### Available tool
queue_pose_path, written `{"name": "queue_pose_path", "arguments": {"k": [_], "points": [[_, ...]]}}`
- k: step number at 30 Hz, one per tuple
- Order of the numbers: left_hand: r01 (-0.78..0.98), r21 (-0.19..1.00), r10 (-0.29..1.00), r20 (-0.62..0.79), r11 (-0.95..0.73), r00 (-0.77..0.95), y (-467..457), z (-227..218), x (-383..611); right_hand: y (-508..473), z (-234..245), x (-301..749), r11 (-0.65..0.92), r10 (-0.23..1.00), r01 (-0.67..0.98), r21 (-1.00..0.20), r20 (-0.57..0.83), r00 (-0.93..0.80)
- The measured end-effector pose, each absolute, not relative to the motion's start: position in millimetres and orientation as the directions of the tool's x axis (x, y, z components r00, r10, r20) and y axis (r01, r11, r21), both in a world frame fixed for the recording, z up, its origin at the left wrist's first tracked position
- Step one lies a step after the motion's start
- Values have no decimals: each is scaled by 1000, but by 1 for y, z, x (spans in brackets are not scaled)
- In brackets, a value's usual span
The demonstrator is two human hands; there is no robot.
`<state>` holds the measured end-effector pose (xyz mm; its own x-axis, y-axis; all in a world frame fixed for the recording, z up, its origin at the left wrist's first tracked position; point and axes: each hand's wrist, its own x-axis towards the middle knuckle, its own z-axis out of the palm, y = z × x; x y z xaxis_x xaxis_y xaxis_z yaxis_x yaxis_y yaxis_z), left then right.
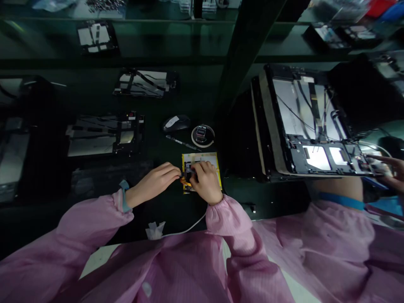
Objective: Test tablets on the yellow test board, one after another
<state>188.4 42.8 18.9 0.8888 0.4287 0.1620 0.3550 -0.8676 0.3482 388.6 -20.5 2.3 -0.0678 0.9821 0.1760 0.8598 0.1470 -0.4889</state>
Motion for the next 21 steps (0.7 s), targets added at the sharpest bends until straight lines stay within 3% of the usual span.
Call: {"name": "queue_pose_path", "arguments": {"k": [21], "points": [[370, 378, 450, 148, -849, 881, 39, 12, 189, -22, 2, 388, 196, 975, 815, -545, 195, -104]]}}
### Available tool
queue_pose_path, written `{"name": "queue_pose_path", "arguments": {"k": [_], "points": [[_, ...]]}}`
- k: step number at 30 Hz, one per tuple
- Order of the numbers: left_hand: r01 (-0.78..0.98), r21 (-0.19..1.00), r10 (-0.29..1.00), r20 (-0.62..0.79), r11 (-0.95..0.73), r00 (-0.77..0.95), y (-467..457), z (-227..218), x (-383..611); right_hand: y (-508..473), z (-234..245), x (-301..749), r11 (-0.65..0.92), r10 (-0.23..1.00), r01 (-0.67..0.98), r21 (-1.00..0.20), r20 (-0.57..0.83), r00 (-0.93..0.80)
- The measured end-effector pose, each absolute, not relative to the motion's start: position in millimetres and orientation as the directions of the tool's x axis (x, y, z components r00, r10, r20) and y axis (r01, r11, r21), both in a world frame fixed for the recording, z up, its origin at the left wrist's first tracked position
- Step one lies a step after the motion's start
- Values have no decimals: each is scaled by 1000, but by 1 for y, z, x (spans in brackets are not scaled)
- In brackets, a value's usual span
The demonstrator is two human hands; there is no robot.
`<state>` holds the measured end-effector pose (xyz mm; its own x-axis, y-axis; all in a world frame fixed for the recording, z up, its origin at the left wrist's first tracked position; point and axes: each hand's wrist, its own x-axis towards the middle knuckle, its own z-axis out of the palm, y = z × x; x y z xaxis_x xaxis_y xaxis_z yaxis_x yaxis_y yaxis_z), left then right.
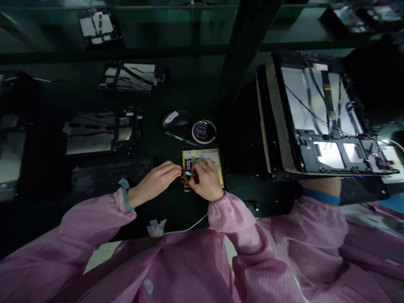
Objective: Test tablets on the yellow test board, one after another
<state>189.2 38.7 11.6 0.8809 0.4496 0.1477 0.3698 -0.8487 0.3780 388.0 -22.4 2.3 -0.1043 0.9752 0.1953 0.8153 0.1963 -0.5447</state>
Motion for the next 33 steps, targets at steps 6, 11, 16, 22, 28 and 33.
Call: {"name": "queue_pose_path", "arguments": {"k": [6, 11, 16, 22, 28, 33], "points": [[375, 383, 454, 142, -845, 879, 38, 11, 190, -23, 0, 390, 254, 962, 820, -514, 221, -160], [375, 394, 461, 149, -839, 875, 38, 10, 191, -26, -2, 391, 350, 924, 784, -514, 325, -199], [386, 418, 483, 156, -822, 862, 38, 9, 192, -28, -1, 394, 405, 905, 753, -518, 344, -251], [393, 413, 484, 140, -822, 864, 38, 9, 192, -29, 1, 396, 398, 915, 758, -517, 283, -288], [385, 384, 471, 160, -839, 868, 40, 14, 195, -27, 5, 390, 362, 932, 802, -476, 205, -299], [436, 363, 548, 305, -823, 779, 33, 32, 186, -27, 13, 402, 170, 985, 628, -760, 149, -86]]}}
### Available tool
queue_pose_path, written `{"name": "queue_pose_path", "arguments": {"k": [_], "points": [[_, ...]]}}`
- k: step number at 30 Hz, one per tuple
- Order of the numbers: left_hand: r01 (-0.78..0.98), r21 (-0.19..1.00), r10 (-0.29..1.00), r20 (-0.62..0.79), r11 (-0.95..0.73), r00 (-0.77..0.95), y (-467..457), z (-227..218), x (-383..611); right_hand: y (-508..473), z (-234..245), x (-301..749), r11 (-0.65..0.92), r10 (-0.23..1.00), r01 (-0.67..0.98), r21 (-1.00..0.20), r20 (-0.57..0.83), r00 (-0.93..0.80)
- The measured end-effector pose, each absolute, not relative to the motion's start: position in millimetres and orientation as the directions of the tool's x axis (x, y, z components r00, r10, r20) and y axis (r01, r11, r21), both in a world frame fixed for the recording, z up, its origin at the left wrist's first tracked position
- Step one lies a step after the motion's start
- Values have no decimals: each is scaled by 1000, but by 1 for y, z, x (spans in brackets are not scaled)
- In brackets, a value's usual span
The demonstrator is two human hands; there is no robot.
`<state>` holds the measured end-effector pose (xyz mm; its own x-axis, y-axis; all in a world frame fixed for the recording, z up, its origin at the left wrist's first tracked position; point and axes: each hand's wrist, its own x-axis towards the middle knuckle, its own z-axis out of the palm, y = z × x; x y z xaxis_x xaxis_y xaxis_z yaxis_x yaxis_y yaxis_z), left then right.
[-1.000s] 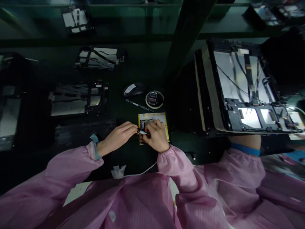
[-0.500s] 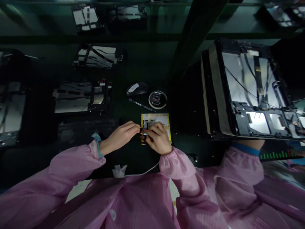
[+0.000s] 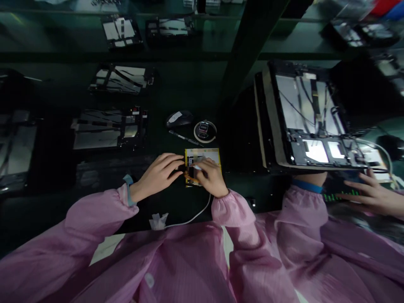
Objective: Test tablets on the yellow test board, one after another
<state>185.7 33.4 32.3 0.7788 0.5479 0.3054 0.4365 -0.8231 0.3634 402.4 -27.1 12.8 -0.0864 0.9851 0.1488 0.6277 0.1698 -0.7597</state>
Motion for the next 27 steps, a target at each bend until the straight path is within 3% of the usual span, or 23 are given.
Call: {"name": "queue_pose_path", "arguments": {"k": [2, 5, 8, 10, 14, 18, 23, 27], "points": [[478, 320, 572, 362, -818, 736, 23, 38, 181, -33, 18, 412, 7, 982, 605, -796, 120, 147], [519, 231, 567, 280, -823, 774, 2, 38, 179, -54, 27, 422, -139, 897, 708, -692, 215, 387], [499, 200, 527, 131, -844, 840, -14, 34, 184, -87, 36, 422, -101, 891, 822, -561, 316, 325], [430, 269, 465, 85, -862, 881, -19, 32, 187, -112, 38, 419, -39, 929, 848, -529, 293, 226], [300, 516, 402, 96, -802, 910, -19, 37, 190, -146, 26, 418, 14, 975, 890, -455, 204, 89], [234, 619, 419, 170, -750, 892, -20, 45, 189, -146, 9, 419, -36, 954, 949, -314, 273, 126], [194, 621, 430, 255, -759, 866, -26, 50, 187, -135, 5, 421, -82, 940, 975, -206, 310, 144], [216, 525, 419, 305, -823, 855, -29, 51, 185, -132, 11, 422, -91, 936, 941, -327, 294, 193]]}}
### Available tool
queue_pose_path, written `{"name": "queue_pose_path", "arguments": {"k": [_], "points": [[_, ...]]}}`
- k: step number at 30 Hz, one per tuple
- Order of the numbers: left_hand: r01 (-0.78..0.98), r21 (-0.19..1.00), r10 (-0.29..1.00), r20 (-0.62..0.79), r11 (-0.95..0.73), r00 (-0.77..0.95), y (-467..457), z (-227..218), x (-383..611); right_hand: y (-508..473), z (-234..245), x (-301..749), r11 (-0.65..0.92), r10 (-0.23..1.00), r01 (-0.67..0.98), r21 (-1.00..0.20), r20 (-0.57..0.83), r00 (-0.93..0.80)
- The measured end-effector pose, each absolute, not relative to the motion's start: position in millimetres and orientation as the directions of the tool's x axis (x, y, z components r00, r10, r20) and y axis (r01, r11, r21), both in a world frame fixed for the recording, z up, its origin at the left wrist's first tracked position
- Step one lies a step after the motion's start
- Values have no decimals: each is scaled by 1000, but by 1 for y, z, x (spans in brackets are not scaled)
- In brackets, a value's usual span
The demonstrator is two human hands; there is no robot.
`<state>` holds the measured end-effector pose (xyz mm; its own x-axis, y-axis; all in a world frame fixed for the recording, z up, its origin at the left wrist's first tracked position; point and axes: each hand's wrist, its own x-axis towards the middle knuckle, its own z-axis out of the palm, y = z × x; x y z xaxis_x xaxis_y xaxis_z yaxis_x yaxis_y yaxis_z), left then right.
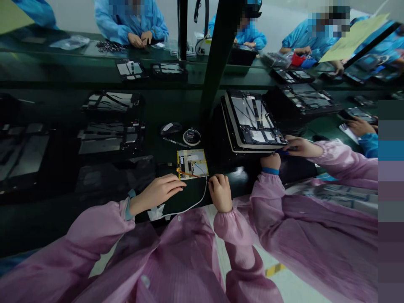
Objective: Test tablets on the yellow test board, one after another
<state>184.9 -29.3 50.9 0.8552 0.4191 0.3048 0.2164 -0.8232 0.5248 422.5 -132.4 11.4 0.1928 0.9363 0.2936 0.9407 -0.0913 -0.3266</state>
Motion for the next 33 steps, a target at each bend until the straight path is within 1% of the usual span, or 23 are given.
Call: {"name": "queue_pose_path", "arguments": {"k": [2, 4, 5, 7, 9, 10, 12, 13, 14, 15, 16, 18, 20, 22, 24, 27, 30, 33], "points": [[218, 491, 408, 323, -844, 854, -30, 50, 184, -131, 19, 420, -73, 937, 874, -481, 267, 225], [211, 496, 413, 341, -842, 844, -31, 50, 184, -128, 31, 415, -48, 947, 773, -632, 217, 237], [205, 523, 427, 349, -827, 834, -31, 50, 183, -125, 38, 410, -32, 956, 720, -693, 190, 225], [187, 620, 487, 358, -762, 797, -31, 51, 182, -119, 51, 401, 15, 976, 623, -782, 148, 162], [180, 741, 582, 327, -647, 744, -30, 54, 180, -111, 63, 392, 75, 993, 511, -856, 110, 38], [181, 797, 633, 294, -576, 716, -30, 56, 178, -106, 67, 389, 102, 995, 436, -894, 87, -56], [183, 883, 715, 211, -431, 667, -28, 61, 173, -96, 70, 385, 122, 963, 254, -960, 52, -266], [177, 914, 742, 170, -364, 649, -28, 63, 169, -91, 70, 383, 107, 935, 170, -980, 41, -351], [163, 938, 760, 138, -307, 635, -27, 65, 166, -85, 69, 382, 87, 913, 110, -990, 35, -407], [148, 953, 772, 117, -263, 624, -26, 66, 162, -79, 68, 381, 73, 903, 84, -994, 30, -430], [136, 963, 781, 104, -235, 616, -25, 68, 159, -73, 65, 379, 72, 906, 93, -993, 26, -423], [137, 965, 794, 99, -224, 600, -23, 70, 153, -61, 61, 374, 135, 927, 184, -974, 59, -370], [185, 944, 801, 116, -272, 587, -21, 70, 149, -51, 58, 367, 242, 936, 285, -927, 146, -321], [259, 898, 802, 149, -354, 579, -20, 70, 147, -43, 55, 361, 319, 924, 338, -885, 211, -319], [326, 838, 795, 189, -437, 577, -19, 67, 145, -39, 54, 355, 338, 912, 363, -868, 207, -355], [379, 761, 771, 239, -527, 590, -17, 63, 144, -38, 50, 351, 339, 908, 441, -831, 167, -385], [427, 684, 745, 262, -592, 613, -15, 58, 145, -38, 47, 349, 379, 904, 501, -778, 194, -382], [469, 616, 728, 270, -633, 630, -14, 54, 146, -38, 45, 348, 413, 892, 514, -752, 221, -394]]}}
